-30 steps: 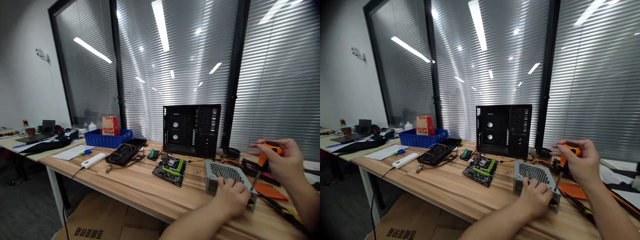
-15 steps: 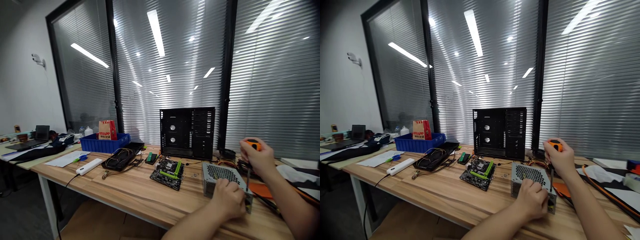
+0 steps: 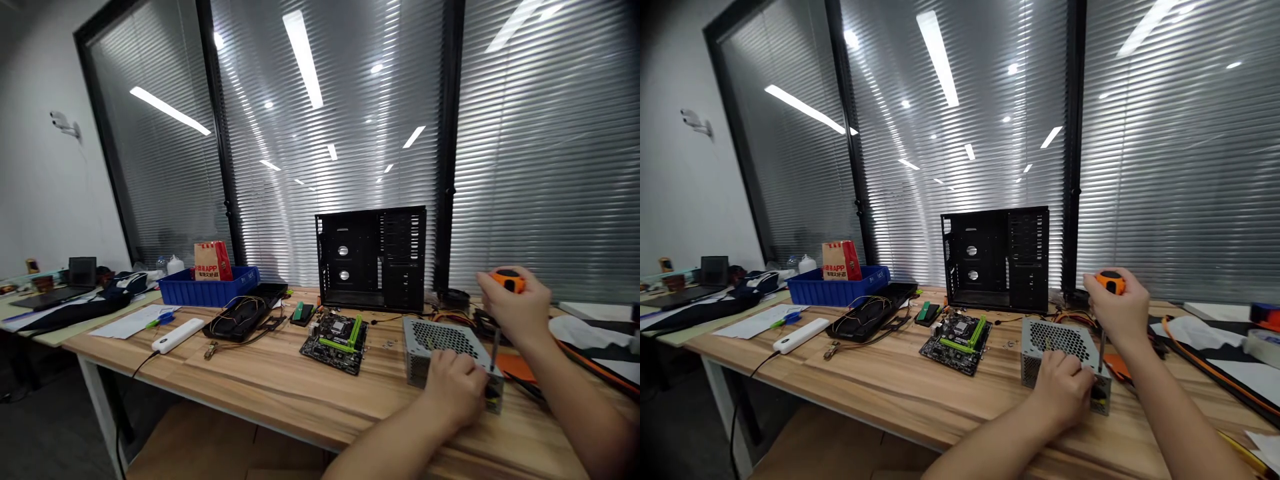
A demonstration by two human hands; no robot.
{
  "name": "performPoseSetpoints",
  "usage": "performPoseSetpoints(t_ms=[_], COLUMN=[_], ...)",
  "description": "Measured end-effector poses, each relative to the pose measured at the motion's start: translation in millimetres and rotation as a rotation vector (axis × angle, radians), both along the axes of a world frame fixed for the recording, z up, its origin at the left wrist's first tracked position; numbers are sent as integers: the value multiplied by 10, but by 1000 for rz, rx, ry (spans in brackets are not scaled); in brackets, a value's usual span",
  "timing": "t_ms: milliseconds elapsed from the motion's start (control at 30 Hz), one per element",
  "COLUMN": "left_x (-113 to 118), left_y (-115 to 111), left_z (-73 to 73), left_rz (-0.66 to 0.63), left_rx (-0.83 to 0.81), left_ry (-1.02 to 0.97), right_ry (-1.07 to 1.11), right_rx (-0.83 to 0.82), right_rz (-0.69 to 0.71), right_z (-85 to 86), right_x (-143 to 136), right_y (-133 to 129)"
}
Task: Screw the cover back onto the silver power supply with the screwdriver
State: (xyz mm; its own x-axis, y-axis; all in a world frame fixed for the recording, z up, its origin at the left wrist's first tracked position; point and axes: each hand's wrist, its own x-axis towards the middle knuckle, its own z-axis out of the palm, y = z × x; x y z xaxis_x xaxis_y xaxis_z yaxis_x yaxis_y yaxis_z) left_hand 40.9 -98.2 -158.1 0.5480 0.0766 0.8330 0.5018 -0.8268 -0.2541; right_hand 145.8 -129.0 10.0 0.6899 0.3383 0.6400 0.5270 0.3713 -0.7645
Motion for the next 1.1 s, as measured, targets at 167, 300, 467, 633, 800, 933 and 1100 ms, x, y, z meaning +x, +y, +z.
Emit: performPoseSetpoints(t_ms=[167,300,467,633,800,933,1100], left_x=[6,7,22,28,-24,-76,-90], left_y=[-11,-21,-4,15,-6,-28,-24], left_z=[2,16,0,-27,16,66,91], left_rz=[16,27,35,34,5,-16,-28], left_rx=[-16,-13,-21,-22,-33,-31,-25], left_ry=[-2,-8,14,12,28,48,26], right_ry=[21,-8,-53,-64,-75,-88,-80], right_rx=[-14,-21,-6,-21,-4,16,46], right_rz=[-159,-228,-317,-319,-285,-273,-283], right_z=[41,33,19,-5,-3,9,9], right_x=[-42,-58,-90,-88,-86,-109,-132], right_y=[-7,17,33,48,43,35,23])
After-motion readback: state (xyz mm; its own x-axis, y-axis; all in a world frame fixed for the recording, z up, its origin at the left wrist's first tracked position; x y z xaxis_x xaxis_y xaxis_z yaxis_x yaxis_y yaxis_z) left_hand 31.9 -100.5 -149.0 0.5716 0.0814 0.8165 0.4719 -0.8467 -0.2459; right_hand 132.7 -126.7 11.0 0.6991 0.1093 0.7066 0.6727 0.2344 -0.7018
